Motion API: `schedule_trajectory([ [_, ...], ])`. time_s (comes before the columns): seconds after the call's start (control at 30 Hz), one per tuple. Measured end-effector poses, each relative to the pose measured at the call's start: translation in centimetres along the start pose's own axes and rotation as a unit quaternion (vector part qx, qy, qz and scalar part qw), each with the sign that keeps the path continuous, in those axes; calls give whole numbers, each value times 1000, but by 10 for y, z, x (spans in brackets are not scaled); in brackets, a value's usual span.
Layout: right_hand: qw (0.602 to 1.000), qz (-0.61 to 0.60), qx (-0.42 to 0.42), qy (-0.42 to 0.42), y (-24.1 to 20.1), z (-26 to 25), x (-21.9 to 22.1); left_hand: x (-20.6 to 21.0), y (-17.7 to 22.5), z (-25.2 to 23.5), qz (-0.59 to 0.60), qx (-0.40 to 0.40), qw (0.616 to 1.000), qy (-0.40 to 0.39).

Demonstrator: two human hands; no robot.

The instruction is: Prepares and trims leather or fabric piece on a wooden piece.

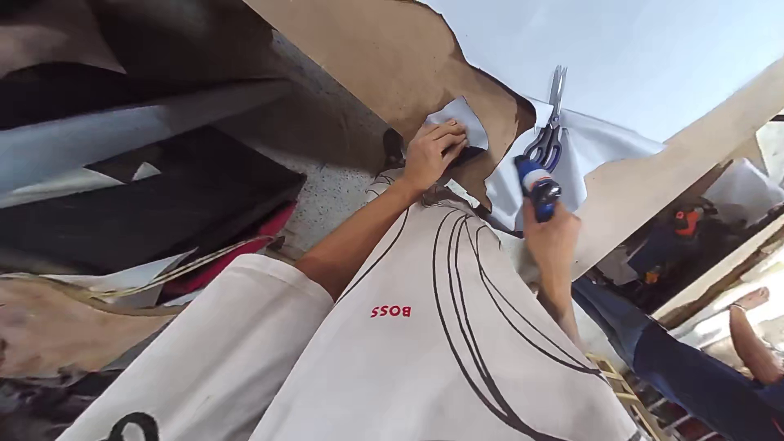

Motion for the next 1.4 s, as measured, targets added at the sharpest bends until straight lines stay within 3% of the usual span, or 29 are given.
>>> schedule_trajectory([
  [0.1, 999, 13, 28, 17, 52, 10, -6, -6, 1, 1, -74, 4, 997, -3],
  [0.23, 998, 37, 26, 46, 130, -3, 12, -15, -3, 7, -52, 34, 985, -164],
  [0.3, 996, 48, 47, 60, 147, -13, 22, -17, -2, 8, -100, 34, 970, -221],
  [0.37, 996, 45, 56, 59, 120, -21, 14, -12, 4, 11, -155, 28, 964, -215],
  [0.47, 999, -44, -11, 15, 21, -34, 10, 2, 20, 16, -224, 1, 955, -196],
  [0.53, 980, -175, -33, -91, -35, -58, 44, 8, 25, 21, -243, -17, 954, -177],
  [0.6, 948, -243, 15, -205, -63, -80, 91, 5, 25, 23, -242, -33, 959, -144],
  [0.73, 954, -169, 119, -219, -75, -107, 120, -1, 4, 16, -188, -83, 972, -117],
  [0.87, 948, -98, 190, -237, -91, -114, 114, -28, -17, -5, 1, -148, 982, -119],
  [0.93, 941, -88, 215, -248, -93, -116, 115, -49, -27, -28, -39, -164, 978, -120],
  [1.0, 936, -87, 236, -248, -97, -115, 116, -50, -31, -53, -87, -143, 971, -168],
  [1.13, 924, -93, 264, -259, -109, -120, 108, -26, -19, -74, -73, -65, 959, -267],
  [1.3, 928, -122, 257, -240, -112, -113, 82, -46, 6, -80, -25, -59, 952, -301],
  [1.4, 929, -127, 254, -238, -106, -119, 90, -44, 1, -78, -12, -53, 962, -268],
])
Point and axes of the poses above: each hand's wrist, its own z-axis away from the middle knuckle, its own x-axis out of the palm, y = z × x, the point moved 5 cm from there along -z, towards the middle knuckle, and after that the axes turned 6 degrees about -y, right-handed, at the moved point
